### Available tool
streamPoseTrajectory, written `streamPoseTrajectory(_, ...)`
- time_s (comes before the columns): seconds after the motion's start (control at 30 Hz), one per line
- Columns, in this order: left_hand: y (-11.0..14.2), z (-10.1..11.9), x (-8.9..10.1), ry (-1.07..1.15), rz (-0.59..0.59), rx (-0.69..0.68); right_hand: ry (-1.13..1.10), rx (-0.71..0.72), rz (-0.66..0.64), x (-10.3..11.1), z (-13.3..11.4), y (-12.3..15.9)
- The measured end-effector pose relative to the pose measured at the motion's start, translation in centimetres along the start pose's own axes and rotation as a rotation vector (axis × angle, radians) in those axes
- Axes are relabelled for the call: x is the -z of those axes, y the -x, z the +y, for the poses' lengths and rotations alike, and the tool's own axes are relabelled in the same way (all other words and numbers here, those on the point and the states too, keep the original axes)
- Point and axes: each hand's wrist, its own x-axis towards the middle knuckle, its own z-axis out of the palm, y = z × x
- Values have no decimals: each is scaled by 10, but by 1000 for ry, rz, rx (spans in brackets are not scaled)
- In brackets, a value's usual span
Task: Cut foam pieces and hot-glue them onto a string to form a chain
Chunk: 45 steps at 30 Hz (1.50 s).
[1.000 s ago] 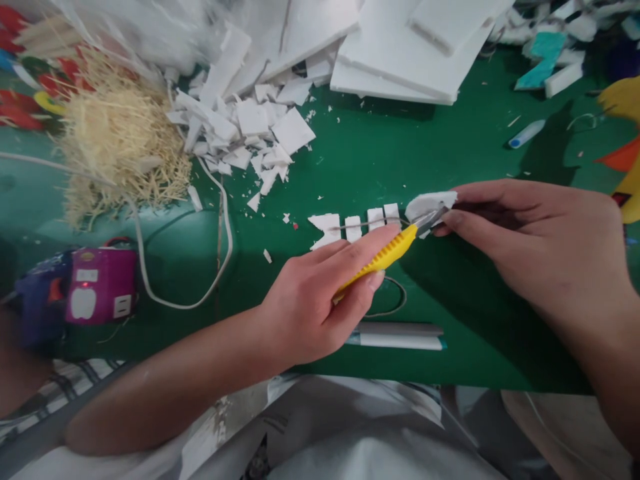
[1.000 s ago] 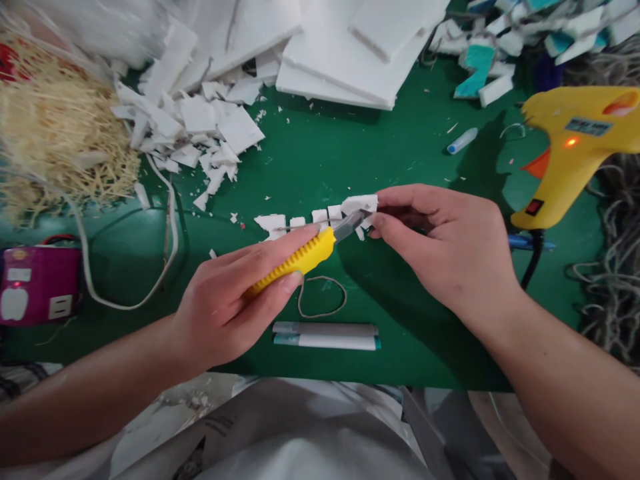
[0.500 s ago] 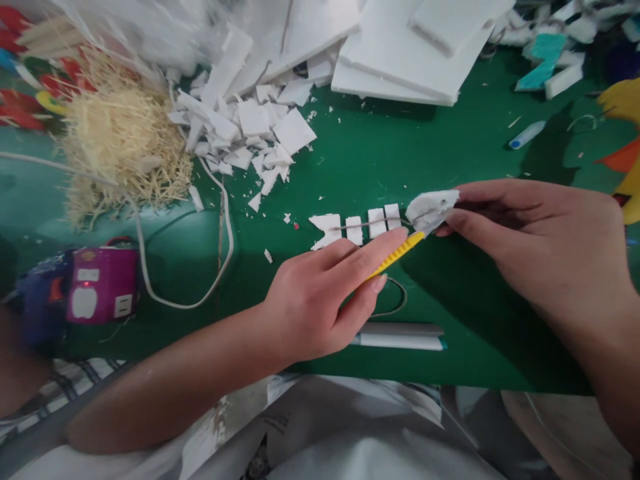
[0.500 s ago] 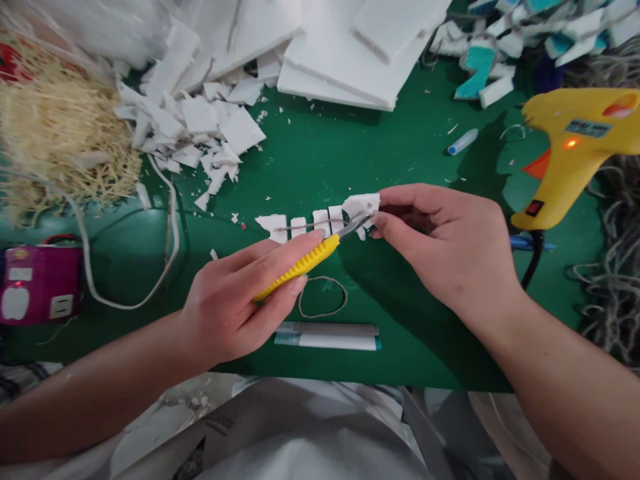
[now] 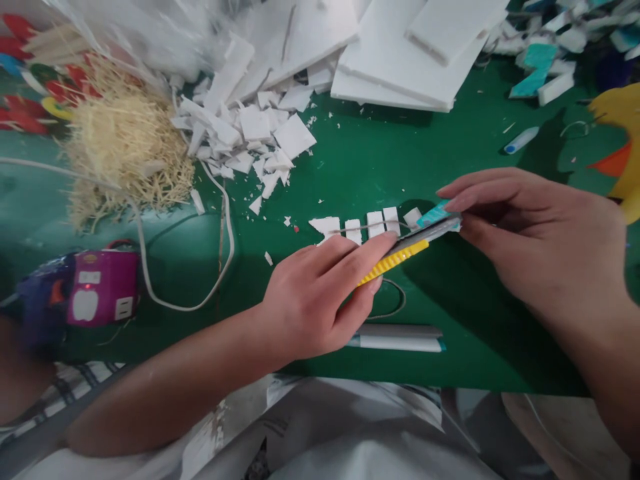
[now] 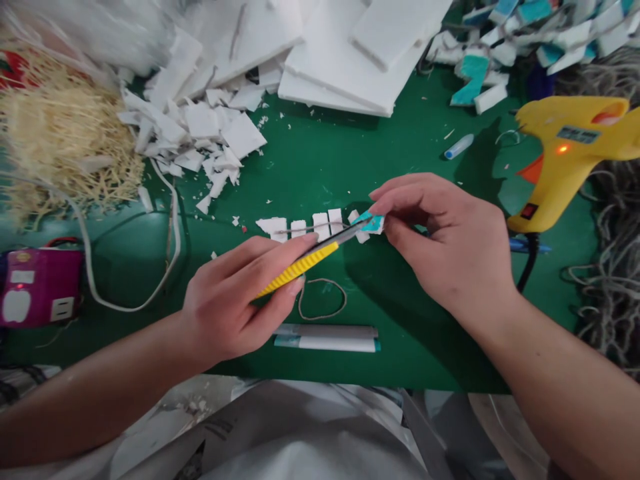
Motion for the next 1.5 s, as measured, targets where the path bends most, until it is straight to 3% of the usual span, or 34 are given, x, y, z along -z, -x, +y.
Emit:
streamPoseTrajectory(0.43,1,-1,0,-90,-64,-16,-65,-70,25,0,-1,-2)
streamPoseTrajectory(0.73,2,-6,-3,-51,-60,3,-226,29,-102,-1,2,1)
streamPoseTrajectory(1.0,2,-6,-1,-47,-56,4,-175,7,-44,-1,2,3)
streamPoseTrajectory(1.23,1,-4,-2,-73,-49,-41,-17,156,-32,1,8,3)
streamPoseTrajectory(1.5,2,-7,-3,-49,-45,-39,22,79,-28,2,-1,4)
